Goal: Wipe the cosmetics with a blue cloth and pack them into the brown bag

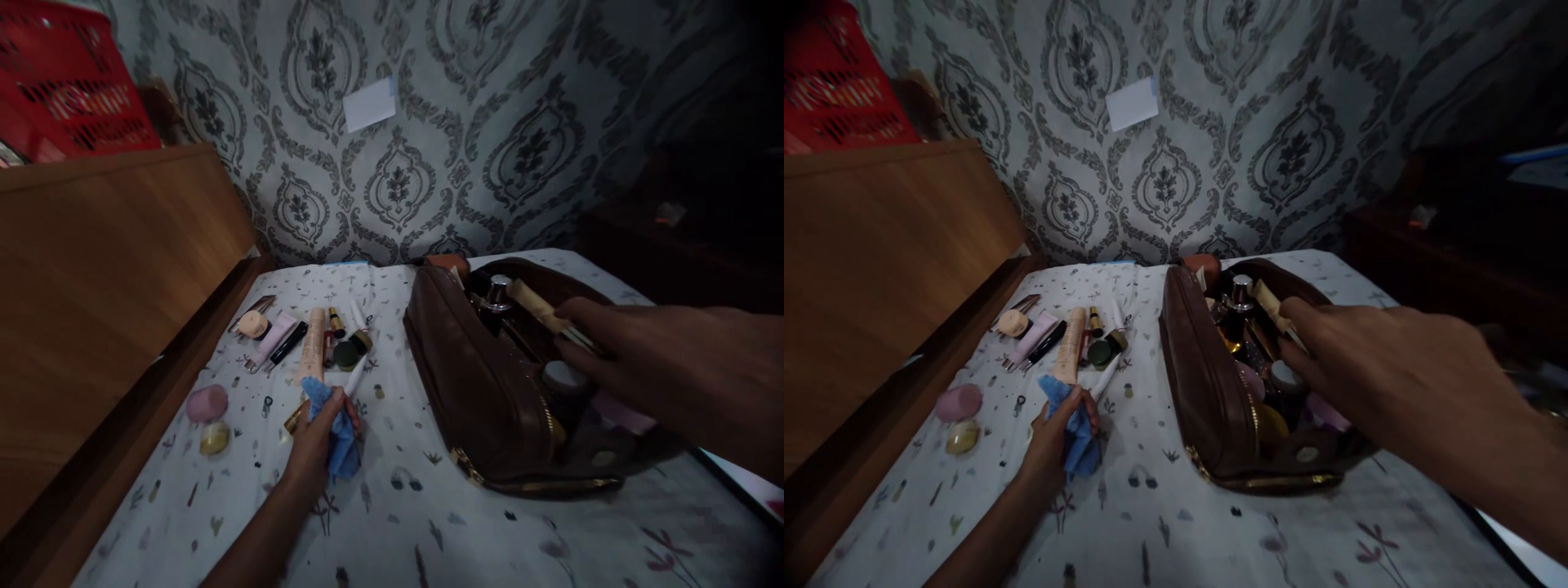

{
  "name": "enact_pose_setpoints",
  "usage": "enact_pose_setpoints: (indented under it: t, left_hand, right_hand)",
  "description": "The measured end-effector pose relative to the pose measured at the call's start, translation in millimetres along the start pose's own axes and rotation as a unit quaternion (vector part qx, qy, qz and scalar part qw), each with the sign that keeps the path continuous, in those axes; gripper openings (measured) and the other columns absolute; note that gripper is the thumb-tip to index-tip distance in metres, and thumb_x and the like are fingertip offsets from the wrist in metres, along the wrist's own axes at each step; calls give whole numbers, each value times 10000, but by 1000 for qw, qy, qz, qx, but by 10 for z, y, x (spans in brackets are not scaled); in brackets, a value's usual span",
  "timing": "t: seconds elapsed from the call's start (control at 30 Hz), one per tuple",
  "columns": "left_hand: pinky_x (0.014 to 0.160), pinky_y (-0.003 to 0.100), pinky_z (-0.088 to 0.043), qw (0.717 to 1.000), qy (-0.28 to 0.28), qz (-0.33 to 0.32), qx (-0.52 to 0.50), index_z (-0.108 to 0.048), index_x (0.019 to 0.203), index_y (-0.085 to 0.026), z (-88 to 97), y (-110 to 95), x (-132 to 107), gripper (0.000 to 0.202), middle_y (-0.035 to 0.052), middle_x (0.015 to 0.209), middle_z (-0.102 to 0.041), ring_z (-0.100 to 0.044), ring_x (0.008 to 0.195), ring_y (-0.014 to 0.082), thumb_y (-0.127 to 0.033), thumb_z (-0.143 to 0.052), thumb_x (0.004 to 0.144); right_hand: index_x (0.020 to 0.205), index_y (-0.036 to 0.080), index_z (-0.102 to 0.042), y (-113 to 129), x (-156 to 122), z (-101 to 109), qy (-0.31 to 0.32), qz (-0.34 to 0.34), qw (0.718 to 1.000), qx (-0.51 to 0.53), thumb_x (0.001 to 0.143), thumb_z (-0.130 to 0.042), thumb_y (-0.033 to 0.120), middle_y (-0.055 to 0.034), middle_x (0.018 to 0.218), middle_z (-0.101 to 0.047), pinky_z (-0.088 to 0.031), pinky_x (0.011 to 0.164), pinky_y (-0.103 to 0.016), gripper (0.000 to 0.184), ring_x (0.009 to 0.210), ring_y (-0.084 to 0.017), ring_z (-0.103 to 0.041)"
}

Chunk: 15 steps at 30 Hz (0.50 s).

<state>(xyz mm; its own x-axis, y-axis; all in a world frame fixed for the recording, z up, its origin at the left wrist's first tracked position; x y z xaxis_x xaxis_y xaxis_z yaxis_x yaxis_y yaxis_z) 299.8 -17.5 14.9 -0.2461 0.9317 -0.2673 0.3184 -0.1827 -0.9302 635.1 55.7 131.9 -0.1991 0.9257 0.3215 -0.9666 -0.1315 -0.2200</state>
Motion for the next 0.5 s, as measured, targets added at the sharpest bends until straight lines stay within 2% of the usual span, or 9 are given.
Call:
enact_pose_setpoints:
  t: [0.13,0.23,0.37,0.43,0.5]
  left_hand:
    - [499,189,-439,1000,6,-7,6,-636,607,-152,-8,-3,2,521,4,551,-616,-554,518,100,-632,-840,601]
    - [502,201,-447,1000,7,-7,19,-641,609,-153,-2,3,5,516,11,559,-621,-560,524,110,-634,-827,614]
    - [513,196,-441,999,8,-13,30,-647,611,-149,16,9,16,503,11,570,-618,-558,540,106,-623,-811,647]
    - [513,191,-435,999,4,-14,33,-647,617,-149,30,17,22,490,9,578,-618,-557,546,103,-610,-806,663]
    - [513,190,-433,999,4,-12,35,-647,622,-149,32,27,30,486,7,587,-619,-558,549,102,-605,-809,662]
  right_hand:
    - [846,281,-584,0,1,19,8,-3,1000,-19,869,-597,523,6,587,-602,-186,484,-307,244,496,-203,-519]
    - [833,271,-588,50,19,93,65,-18,997,-22,862,-643,498,1,557,-599,-207,465,-307,235,494,-211,-536]
    - [850,250,-603,192,54,229,171,-24,984,-30,857,-682,264,-3,612,-653,-254,459,-300,81,531,-196,-588]
    - [838,238,-608,262,70,295,202,-14,979,-36,826,-661,129,-10,666,-684,-271,472,-302,123,560,-188,-609]
    - [849,228,-621,305,75,318,217,0,976,-24,785,-647,58,-22,732,-711,-279,493,-307,183,619,-191,-640]
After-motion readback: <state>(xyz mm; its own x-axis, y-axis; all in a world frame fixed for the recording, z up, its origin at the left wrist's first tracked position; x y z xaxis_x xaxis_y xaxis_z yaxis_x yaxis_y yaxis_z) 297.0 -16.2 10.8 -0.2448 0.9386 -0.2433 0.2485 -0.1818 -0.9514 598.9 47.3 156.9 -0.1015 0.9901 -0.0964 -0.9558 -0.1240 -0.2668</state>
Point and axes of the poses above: each hand's wrist, its own x-axis towards the middle knuckle, its own z-axis out of the back of the hand, y = z × x, the point moved 8 cm from there along x, towards the middle knuckle
